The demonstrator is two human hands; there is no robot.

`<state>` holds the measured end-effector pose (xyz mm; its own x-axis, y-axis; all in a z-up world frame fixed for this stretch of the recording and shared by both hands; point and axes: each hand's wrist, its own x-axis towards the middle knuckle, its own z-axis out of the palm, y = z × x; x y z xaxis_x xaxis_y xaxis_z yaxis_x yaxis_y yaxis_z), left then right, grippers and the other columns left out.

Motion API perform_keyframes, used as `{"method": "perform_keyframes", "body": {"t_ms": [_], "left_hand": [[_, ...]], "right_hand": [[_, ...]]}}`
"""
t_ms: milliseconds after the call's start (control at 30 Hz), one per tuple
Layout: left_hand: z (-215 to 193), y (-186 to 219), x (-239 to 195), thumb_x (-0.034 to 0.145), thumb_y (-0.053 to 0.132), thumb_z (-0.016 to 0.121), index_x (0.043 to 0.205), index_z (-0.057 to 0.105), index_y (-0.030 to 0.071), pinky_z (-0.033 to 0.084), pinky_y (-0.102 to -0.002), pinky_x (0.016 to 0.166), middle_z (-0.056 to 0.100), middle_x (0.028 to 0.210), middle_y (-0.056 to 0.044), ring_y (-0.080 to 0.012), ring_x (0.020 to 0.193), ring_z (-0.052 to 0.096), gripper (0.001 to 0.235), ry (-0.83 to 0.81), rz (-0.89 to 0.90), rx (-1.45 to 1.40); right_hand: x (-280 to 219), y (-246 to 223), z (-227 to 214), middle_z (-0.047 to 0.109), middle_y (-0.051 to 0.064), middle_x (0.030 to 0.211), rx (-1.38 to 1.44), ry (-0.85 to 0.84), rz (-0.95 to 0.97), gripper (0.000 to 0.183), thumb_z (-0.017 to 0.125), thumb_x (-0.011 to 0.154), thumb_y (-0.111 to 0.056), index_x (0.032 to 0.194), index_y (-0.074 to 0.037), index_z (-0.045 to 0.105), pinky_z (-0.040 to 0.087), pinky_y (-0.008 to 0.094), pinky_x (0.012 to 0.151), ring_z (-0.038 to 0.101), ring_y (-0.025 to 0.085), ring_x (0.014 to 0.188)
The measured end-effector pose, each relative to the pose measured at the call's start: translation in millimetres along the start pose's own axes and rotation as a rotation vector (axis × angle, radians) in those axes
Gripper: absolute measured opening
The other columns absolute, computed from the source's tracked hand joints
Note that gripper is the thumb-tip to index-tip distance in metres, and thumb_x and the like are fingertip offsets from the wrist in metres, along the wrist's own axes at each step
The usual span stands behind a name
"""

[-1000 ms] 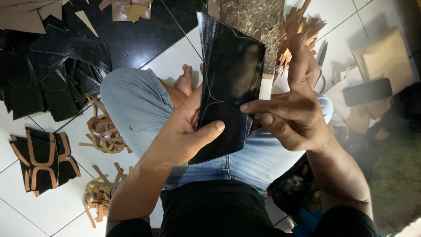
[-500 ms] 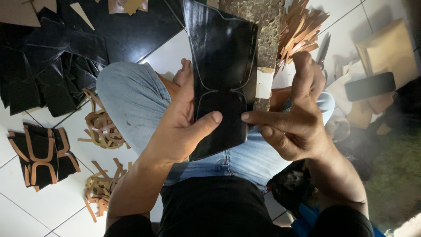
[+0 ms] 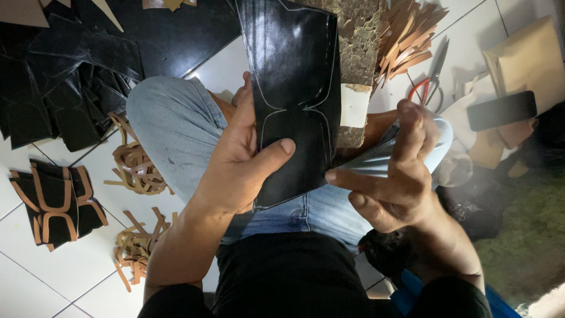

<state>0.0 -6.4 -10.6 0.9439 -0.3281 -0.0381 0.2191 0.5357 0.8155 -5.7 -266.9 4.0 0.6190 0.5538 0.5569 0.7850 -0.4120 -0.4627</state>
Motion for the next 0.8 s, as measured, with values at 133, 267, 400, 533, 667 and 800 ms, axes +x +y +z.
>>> {"method": "perform_keyframes", "body": {"t_ms": [133, 267, 400, 533, 667, 800], "left_hand": [[0.5, -3.2, 0.6, 0.098, -0.013, 0.055, 0.167, 0.022, 0.001, 0.043, -0.036, 0.121, 0.051, 0.153, -0.014, -0.0182, 0.140, 0.053, 0.077, 0.046, -0.054, -0.097], [-1.1, -13.5, -0.8, 0.104, -0.010, 0.059, 0.162, 0.032, -0.002, 0.048, -0.036, 0.115, 0.057, 0.139, -0.014, -0.0175, 0.128, 0.058, 0.064, 0.112, 0.011, -0.146], [13.8, -36.8, 0.2, 0.103, -0.008, 0.062, 0.161, 0.031, 0.002, 0.041, -0.035, 0.122, 0.054, 0.147, -0.009, -0.0168, 0.136, 0.053, 0.066, 0.248, 0.175, -0.160], [16.1, -54.4, 3.7, 0.104, 0.003, 0.069, 0.165, 0.023, 0.012, 0.035, -0.038, 0.122, 0.046, 0.155, -0.006, -0.0179, 0.143, 0.047, 0.077, 0.208, 0.277, -0.235], [-33.6, -31.2, -3.5, 0.107, 0.027, 0.067, 0.158, 0.028, 0.002, 0.034, -0.050, 0.125, 0.042, 0.159, -0.017, -0.0324, 0.147, 0.048, 0.068, -0.068, 0.154, -0.671], [-63.1, -22.8, -18.2, 0.096, 0.049, 0.066, 0.158, 0.018, 0.001, 0.035, -0.048, 0.126, 0.035, 0.163, -0.019, -0.0322, 0.149, 0.044, 0.092, -0.231, -0.215, -0.747]], "right_hand": [[-10.8, -3.2, 4.3, 0.009, 0.011, 0.175, 0.027, 0.010, 0.051, 0.034, 0.058, 0.098, -0.036, 0.101, -0.017, 0.086, 0.024, 0.050, 0.124, 0.024, 0.038, 0.152], [-22.0, -9.4, 13.6, 0.018, 0.009, 0.177, 0.160, 0.107, 0.195, 0.033, 0.056, 0.101, -0.033, 0.122, -0.020, 0.077, 0.029, 0.042, 0.125, 0.037, 0.030, 0.149], [-24.1, -19.5, 52.0, 0.052, 0.015, 0.141, 0.935, 0.303, 0.567, 0.070, 0.067, 0.098, -0.014, 0.157, -0.017, 0.030, 0.051, 0.041, 0.103, 0.057, 0.027, 0.122], [-29.4, -9.5, 71.9, 0.048, 0.013, 0.137, 0.908, 0.345, 0.818, 0.096, 0.072, 0.088, 0.008, 0.159, -0.013, 0.013, 0.055, 0.028, 0.069, 0.058, 0.018, 0.091], [-26.0, 32.9, 35.8, 0.061, 0.013, 0.110, 0.955, 0.369, 0.673, 0.087, 0.068, 0.096, 0.012, 0.162, -0.014, 0.017, 0.055, 0.024, 0.071, 0.064, 0.014, 0.086], [-0.2, 66.0, -6.3, 0.062, 0.014, 0.108, 0.769, 0.214, 0.769, 0.085, 0.064, 0.101, 0.016, 0.160, -0.013, 0.011, 0.058, 0.028, 0.087, 0.064, 0.016, 0.099]]}}
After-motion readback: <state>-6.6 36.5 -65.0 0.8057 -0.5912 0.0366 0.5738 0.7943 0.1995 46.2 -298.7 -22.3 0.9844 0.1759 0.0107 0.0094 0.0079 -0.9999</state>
